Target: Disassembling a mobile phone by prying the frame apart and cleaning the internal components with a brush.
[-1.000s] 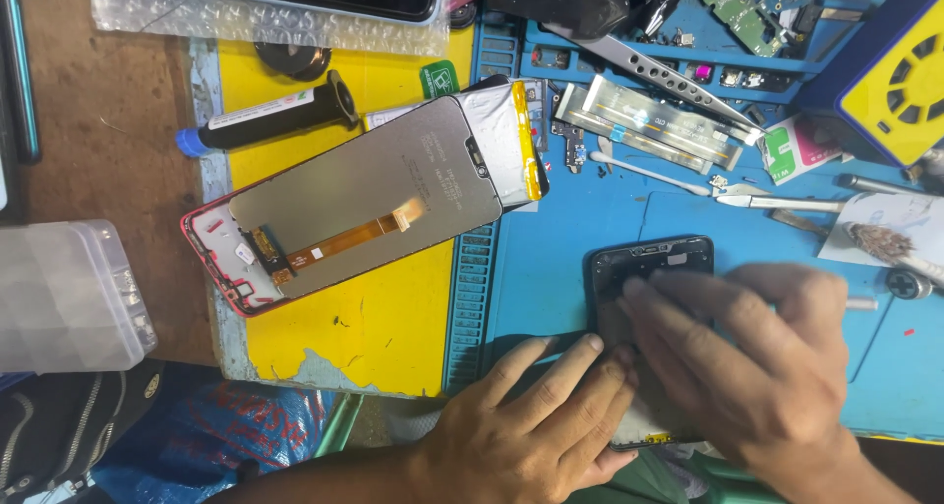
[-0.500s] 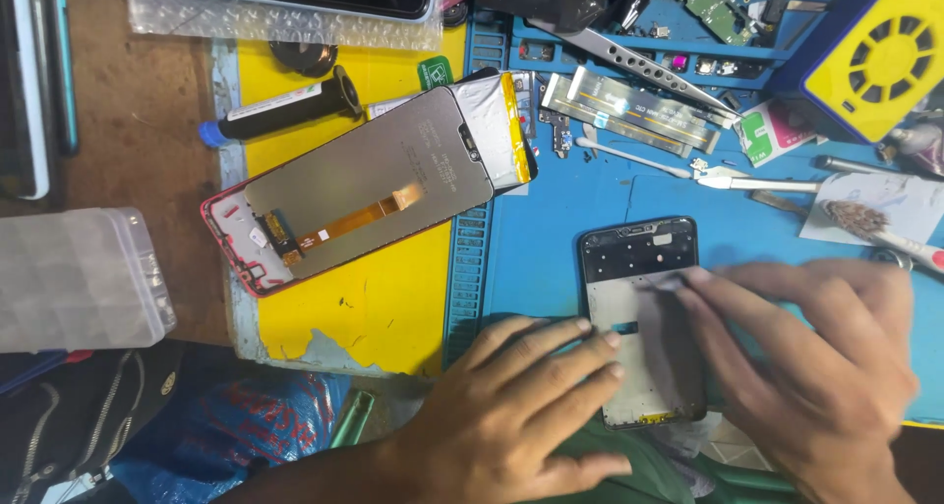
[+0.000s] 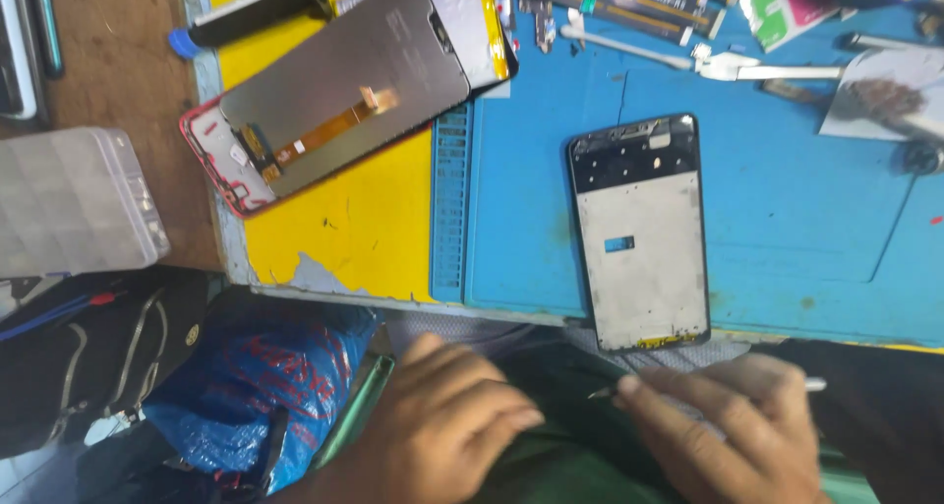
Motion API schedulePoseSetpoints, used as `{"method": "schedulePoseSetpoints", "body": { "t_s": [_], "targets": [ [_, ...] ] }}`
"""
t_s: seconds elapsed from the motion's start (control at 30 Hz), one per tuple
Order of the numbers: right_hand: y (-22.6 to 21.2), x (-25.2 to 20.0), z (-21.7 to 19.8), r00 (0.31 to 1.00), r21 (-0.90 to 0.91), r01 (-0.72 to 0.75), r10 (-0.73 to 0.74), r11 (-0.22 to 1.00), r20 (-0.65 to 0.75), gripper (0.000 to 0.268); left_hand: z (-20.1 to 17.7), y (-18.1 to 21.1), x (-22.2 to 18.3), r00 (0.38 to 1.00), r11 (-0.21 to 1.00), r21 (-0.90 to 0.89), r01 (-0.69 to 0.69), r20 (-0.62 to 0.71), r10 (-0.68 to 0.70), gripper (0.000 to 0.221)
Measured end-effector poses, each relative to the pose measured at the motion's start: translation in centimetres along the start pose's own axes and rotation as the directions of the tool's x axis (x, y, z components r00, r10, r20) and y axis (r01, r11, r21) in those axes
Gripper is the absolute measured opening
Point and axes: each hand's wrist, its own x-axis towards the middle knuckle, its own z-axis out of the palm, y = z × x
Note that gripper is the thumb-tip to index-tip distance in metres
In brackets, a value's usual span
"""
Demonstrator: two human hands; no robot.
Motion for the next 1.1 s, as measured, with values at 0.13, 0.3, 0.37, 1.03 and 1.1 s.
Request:
{"method": "schedulePoseSetpoints", "body": {
  "t_s": [0.13, 0.3, 0.37, 1.03, 1.1],
  "targets": [
    [2.2, -1.2, -1.4, 0.994, -0.01, -0.095, 0.094, 0.995, -0.048, 0.011, -4.3, -3.3, -5.7, 0.996, 0.973, 0.216, 0.078, 0.014, -0.083, 0.043],
    [3.8, -2.1, -2.8, 0.993, -0.076, -0.116, 0.115, 0.99, -0.016, 0.015, -7.6, -4.8, -10.4, 0.872, 0.567, 0.718, 0.403, -0.114, -0.476, 0.032],
    [4.0, -2.3, -2.2, 0.995, -0.063, -0.093, 0.092, 0.994, -0.03, 0.015, -6.7, -3.6, -7.5, 0.957, 0.752, 0.607, 0.258, -0.052, -0.286, 0.015],
    [8.1, -3.6, -2.7, 0.952, -0.224, -0.256, 0.205, 0.941, -0.227, 0.016, 1.2, -0.2, 14.1, 0.688, 0.161, 0.669, -0.725, 0.697, 0.203, 0.067],
    [8.0, -4.1, -2.8, 0.925, -0.207, -0.341, 0.287, 0.917, -0.25, 0.016, 1.5, 0.0, 14.9, 0.661, 0.159, 0.654, -0.739, 0.66, 0.358, 0.034]
  ]
}}
